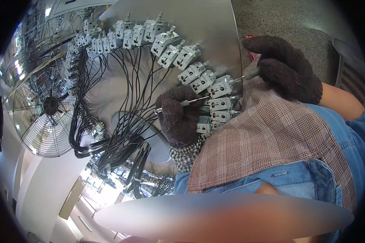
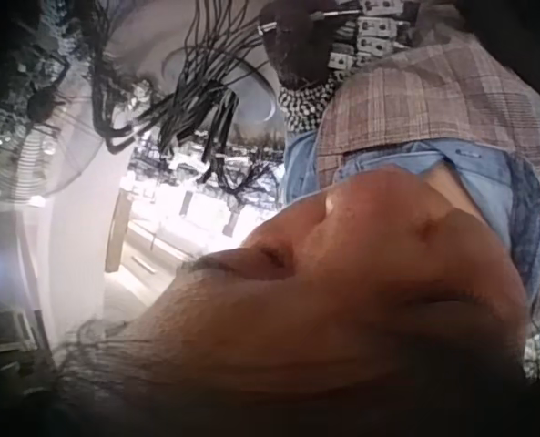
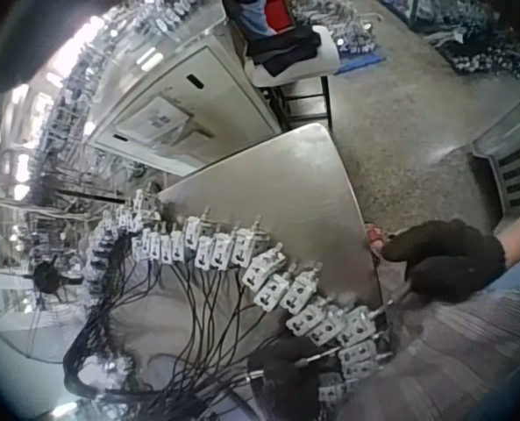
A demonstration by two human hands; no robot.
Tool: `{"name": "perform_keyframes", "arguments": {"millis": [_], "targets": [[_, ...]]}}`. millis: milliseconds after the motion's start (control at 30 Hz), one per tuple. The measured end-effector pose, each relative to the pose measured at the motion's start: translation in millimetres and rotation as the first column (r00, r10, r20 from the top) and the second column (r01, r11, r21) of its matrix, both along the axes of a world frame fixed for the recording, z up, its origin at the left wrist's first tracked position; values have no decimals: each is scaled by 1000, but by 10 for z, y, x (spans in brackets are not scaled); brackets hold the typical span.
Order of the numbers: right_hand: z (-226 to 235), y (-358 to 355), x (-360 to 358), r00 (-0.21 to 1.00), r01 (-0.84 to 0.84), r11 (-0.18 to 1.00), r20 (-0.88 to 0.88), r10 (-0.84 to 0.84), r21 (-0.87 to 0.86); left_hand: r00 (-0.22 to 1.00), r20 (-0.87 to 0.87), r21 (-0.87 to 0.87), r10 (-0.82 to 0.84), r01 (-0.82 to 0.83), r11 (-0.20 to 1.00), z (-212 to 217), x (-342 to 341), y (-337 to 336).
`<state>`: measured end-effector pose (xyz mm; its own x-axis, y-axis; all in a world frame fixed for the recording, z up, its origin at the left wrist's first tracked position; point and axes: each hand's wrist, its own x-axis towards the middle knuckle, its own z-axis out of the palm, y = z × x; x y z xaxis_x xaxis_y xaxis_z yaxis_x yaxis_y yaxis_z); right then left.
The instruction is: Assembling and wiring a chain of electrical terminal blocks at a workbench.
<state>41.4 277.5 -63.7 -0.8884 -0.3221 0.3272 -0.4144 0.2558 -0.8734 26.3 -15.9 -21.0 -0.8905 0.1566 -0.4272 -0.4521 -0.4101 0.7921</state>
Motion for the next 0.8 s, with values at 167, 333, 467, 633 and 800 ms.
{"name": "perform_keyframes", "arguments": {"millis": [167, 333, 467, 633, 800], "targets": [[271, -102, 45, 825, 140, 965, 565, 9, -221, 1000, 24, -48, -5, 6, 999, 27, 47, -3], [315, -120, 50, 809, 128, 971, 588, 16, -202, 998, 41, -171, -56, 63, 983, 63, 19, -4], [333, -106, 43, 816, 21, 969, 564, 125, -245, 1000, 31, -91, -5, 8, 996, 32, 40, 13], [311, -182, -40, 976, -46, 999, 210, 49, -18, 999, 20, -55, 27, -26, 998, 35, 15, 53], [445, -163, -69, 808, -101, 995, 582, 91, -16, 999, 7, -80, 52, -51, 996, 28, 20, 44]]}}
